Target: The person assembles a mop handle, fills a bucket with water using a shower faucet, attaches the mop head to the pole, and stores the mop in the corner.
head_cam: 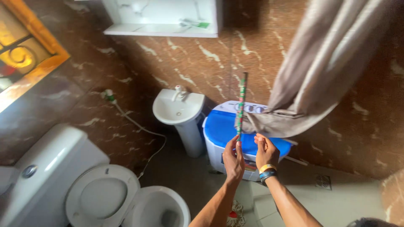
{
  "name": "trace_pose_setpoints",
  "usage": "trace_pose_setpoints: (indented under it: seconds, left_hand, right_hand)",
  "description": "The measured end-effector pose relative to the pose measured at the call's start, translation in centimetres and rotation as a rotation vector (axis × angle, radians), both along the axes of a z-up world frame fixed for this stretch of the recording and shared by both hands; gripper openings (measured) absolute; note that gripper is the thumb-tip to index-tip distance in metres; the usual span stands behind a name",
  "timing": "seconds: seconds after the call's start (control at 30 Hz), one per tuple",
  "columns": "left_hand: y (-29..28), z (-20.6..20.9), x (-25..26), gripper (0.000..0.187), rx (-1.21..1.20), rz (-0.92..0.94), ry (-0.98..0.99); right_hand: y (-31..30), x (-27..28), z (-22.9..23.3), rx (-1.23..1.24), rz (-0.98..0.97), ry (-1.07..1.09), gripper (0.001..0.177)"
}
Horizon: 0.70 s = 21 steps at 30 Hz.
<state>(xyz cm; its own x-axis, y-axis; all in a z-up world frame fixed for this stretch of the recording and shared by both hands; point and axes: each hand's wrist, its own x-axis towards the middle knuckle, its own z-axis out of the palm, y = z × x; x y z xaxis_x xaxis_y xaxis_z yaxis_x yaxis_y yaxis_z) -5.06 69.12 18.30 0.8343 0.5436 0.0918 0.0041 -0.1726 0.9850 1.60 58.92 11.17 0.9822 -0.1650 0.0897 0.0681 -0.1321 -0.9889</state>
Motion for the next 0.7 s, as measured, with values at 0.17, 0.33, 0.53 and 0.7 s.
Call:
trace_pose_setpoints:
  seconds: [0.17, 0.33, 0.53, 0.7]
  left_hand:
    - [3.6, -3.1, 1.0, 0.052, 0.073, 0.055, -0.060]
    - [6.2, -7.0, 3.2, 0.082, 0.107, -0.015, 0.013]
    - [7.0, -11.3, 5.9, 0.098, 0.133, -0.170, 0.035]
    - [7.2, -13.5, 8.0, 0.100, 0.201, -0.260, 0.068]
  right_hand:
    - [3.6, 1.5, -0.5, -0.063, 0.053, -0.130, 0.043]
    - [6.1, 3.7, -1.7, -0.152, 0.069, -0.147, 0.067]
    - [7.3, 6.7, -3.4, -0.342, 0.024, -0.200, 0.071]
    - [7.1, 8.4, -5.1, -0.379, 0.053, -0.128, 0.067]
